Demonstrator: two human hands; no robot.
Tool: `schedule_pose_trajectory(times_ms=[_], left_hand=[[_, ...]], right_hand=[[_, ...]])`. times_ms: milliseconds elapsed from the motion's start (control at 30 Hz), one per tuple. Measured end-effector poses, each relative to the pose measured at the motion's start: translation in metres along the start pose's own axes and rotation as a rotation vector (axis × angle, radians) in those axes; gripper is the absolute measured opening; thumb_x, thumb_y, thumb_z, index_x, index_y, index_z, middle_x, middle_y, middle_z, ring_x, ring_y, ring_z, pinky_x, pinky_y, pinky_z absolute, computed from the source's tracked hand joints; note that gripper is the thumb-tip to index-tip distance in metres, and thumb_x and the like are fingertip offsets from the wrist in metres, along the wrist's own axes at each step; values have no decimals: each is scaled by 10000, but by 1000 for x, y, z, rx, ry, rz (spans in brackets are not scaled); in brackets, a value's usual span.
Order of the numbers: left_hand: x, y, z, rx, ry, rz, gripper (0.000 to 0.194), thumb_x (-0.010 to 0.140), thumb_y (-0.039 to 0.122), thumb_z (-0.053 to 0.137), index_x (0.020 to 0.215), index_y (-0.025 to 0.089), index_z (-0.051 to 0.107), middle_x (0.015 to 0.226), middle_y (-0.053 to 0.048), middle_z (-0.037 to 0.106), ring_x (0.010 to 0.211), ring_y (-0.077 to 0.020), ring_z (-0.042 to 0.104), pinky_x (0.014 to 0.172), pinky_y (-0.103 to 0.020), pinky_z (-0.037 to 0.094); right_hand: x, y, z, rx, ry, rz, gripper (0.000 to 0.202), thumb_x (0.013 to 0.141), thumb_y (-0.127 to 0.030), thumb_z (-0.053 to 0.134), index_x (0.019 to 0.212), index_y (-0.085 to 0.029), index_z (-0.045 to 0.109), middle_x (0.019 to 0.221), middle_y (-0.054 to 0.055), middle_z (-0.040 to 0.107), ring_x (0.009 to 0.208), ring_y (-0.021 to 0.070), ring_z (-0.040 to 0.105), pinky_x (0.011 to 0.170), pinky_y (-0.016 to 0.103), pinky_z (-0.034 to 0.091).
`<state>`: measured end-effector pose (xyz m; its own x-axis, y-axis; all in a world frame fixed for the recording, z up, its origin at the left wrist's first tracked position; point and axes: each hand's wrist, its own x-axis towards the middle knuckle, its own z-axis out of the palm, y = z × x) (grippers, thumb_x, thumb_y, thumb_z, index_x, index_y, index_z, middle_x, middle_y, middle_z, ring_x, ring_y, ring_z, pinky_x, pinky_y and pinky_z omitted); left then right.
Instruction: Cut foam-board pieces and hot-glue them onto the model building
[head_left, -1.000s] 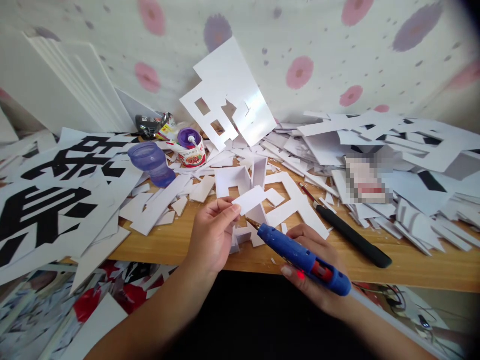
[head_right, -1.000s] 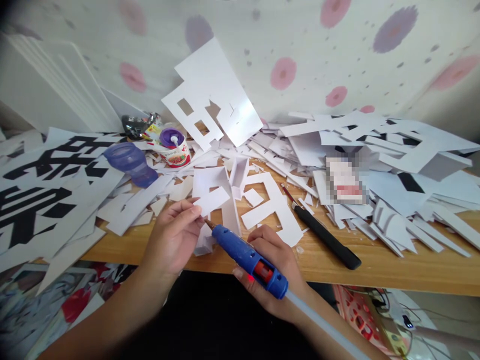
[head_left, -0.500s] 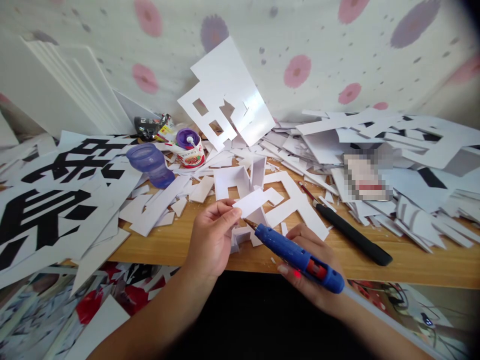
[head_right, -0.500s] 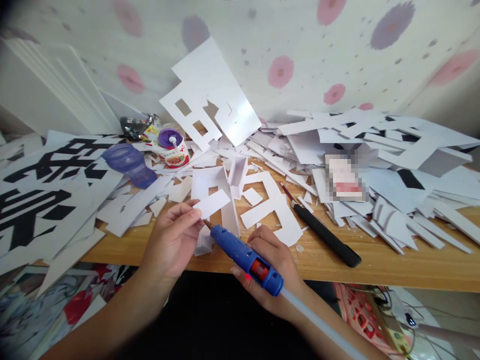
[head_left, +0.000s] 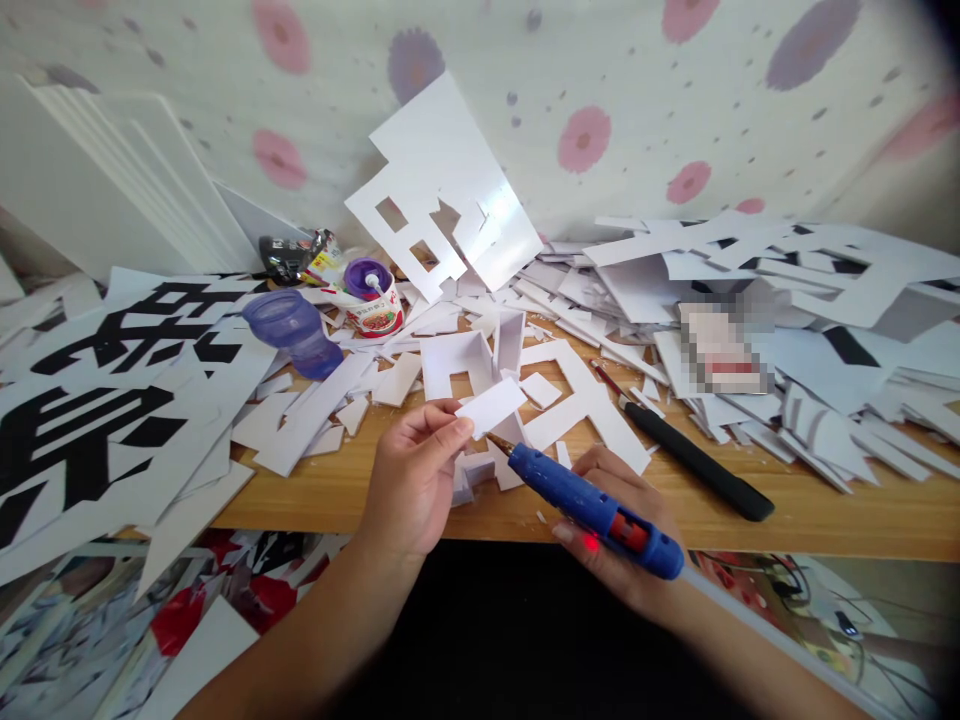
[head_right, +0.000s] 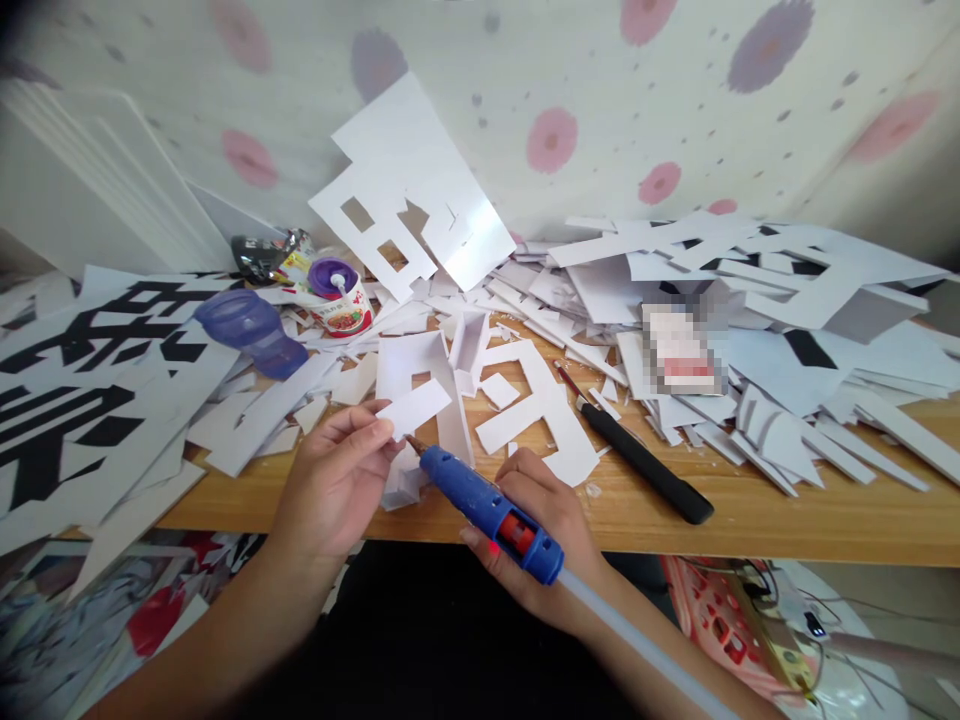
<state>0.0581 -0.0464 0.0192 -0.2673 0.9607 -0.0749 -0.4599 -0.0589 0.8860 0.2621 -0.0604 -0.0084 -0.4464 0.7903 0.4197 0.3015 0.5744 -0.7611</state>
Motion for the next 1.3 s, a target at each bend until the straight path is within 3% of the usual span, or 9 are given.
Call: schedule_pose_trajectory(times_ms=[567,1033,1133,1300], left_hand=[[1,4,-4,12,-53,-31,198,597,197,826,579,144,636,854,5,603,648,-69,535,638,-200,443],[-1,5,-9,31,-67,-46,208,608,194,819,586,148,617,913,-8,588,783,-116,556,699,-231,457],[-1,7,-12,50,-79,-51,219,594,180,822,578,143,607,918,-5,575,782,-106,546,686,-215,454],[-2,13,-19,134,-199,-97,217,597,176,819,600,148,604,886,-6,563,711,-96,523,602,-205,417]], right_hand=[[-3,2,-14,-3,86,-26,149,871,-251,608,755,-220,520,736,-3,506,697,148,513,610,280,433],[-4,-1,-18,6,126,28,152,867,-261,600,736,-217,537,710,6,528,670,158,527,604,295,447],[-8,0,-20,84,134,125,178,858,-319,616,724,-221,552,731,18,566,679,171,559,616,303,471],[-20,8,-22,406,115,286,205,854,-422,630,822,-223,593,806,35,598,773,202,601,689,325,515]])
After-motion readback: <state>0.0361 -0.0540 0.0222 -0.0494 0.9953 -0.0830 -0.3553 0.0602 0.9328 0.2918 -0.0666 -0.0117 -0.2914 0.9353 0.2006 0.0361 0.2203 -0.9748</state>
